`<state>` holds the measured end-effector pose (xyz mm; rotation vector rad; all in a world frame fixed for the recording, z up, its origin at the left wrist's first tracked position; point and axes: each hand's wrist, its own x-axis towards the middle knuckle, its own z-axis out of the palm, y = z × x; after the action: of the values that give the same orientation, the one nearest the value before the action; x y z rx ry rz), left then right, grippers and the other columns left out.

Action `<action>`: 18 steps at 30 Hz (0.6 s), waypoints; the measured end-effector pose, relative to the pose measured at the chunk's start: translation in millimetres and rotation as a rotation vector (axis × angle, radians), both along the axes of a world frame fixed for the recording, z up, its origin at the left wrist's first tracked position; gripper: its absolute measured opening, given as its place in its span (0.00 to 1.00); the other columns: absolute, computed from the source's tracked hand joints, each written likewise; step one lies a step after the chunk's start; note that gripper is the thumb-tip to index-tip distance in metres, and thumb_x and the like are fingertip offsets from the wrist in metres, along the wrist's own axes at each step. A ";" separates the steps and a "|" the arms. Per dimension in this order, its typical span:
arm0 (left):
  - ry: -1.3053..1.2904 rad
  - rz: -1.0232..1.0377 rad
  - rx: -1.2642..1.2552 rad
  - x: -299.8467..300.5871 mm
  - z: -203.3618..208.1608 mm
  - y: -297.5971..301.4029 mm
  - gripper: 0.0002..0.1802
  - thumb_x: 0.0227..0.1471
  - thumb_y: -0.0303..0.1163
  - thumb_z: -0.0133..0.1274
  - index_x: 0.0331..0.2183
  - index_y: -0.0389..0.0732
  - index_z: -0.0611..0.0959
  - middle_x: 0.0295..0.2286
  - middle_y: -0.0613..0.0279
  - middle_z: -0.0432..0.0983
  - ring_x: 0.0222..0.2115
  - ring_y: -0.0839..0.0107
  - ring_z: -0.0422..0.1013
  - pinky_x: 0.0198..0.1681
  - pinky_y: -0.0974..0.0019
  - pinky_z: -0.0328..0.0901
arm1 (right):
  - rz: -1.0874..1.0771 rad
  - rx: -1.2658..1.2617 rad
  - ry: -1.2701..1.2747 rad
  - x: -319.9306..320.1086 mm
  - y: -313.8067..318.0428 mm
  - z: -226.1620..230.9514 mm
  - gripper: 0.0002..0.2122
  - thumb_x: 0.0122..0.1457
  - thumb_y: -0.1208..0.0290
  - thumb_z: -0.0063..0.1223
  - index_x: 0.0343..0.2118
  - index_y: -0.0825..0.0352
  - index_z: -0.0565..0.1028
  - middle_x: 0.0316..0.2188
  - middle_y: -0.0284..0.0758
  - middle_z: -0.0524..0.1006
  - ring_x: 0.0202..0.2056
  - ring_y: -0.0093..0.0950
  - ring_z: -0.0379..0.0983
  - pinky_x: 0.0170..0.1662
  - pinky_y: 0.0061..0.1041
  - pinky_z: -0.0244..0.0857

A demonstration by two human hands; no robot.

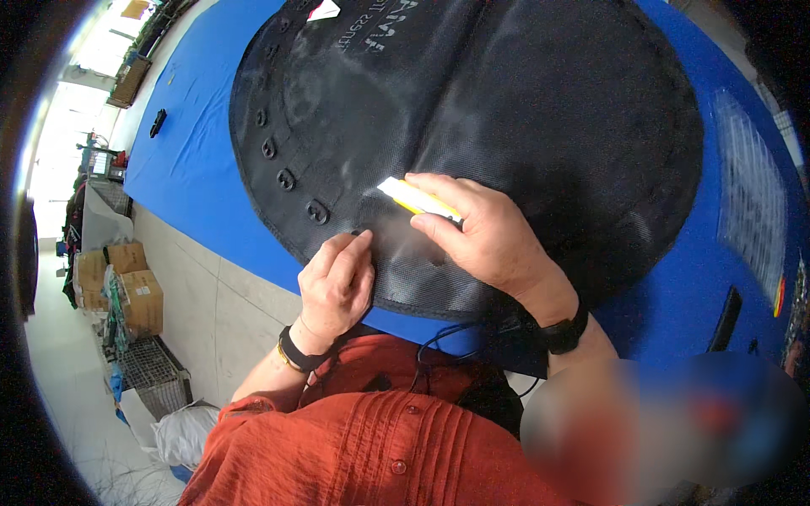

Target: Trimming excess material from a black fabric component using a utility knife and preparing buckle attachments.

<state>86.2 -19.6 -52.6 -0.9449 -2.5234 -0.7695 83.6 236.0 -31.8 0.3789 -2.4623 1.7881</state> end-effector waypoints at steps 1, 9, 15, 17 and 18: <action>0.018 0.005 -0.010 -0.6 0.2 0.5 0.22 0.48 0.16 0.63 0.47 0.35 0.86 0.39 0.52 0.81 0.34 0.57 0.80 0.36 0.60 0.76 | -0.004 -0.055 -0.031 -0.4 1.0 -0.6 0.19 0.64 0.76 0.63 0.58 0.72 0.77 0.51 0.47 0.83 0.50 0.38 0.83 0.54 0.31 0.74; 0.021 0.045 -0.054 0.5 -6.5 -2.1 0.25 0.43 0.18 0.62 0.47 0.38 0.86 0.40 0.56 0.80 0.35 0.59 0.80 0.39 0.60 0.76 | -0.021 -0.127 -0.050 0.5 2.6 -6.8 0.19 0.64 0.77 0.64 0.58 0.73 0.77 0.51 0.47 0.83 0.52 0.35 0.83 0.55 0.31 0.75; 0.003 0.072 -0.031 1.1 -3.9 1.1 0.23 0.44 0.13 0.58 0.45 0.38 0.86 0.39 0.54 0.81 0.36 0.56 0.81 0.37 0.59 0.76 | -0.022 -0.174 -0.072 0.5 3.7 -10.9 0.20 0.64 0.77 0.64 0.58 0.72 0.77 0.52 0.46 0.83 0.52 0.34 0.83 0.55 0.31 0.75; -0.002 0.075 -0.034 0.9 -3.3 1.1 0.23 0.44 0.13 0.58 0.45 0.38 0.86 0.39 0.54 0.82 0.36 0.56 0.81 0.37 0.59 0.76 | -0.035 -0.171 -0.047 0.9 3.0 -10.2 0.19 0.65 0.77 0.64 0.58 0.72 0.77 0.52 0.46 0.83 0.53 0.34 0.82 0.55 0.30 0.75; -0.010 0.073 -0.040 1.0 -2.6 1.1 0.23 0.45 0.13 0.57 0.46 0.38 0.86 0.39 0.54 0.82 0.36 0.56 0.81 0.37 0.59 0.76 | -0.030 -0.167 -0.044 1.1 3.2 -8.3 0.19 0.65 0.77 0.64 0.58 0.72 0.77 0.52 0.46 0.83 0.53 0.34 0.82 0.55 0.30 0.75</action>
<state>87.2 -18.5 -55.2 -0.8579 -2.5756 -0.7058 84.7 239.2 -40.1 0.2909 -2.3101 1.9918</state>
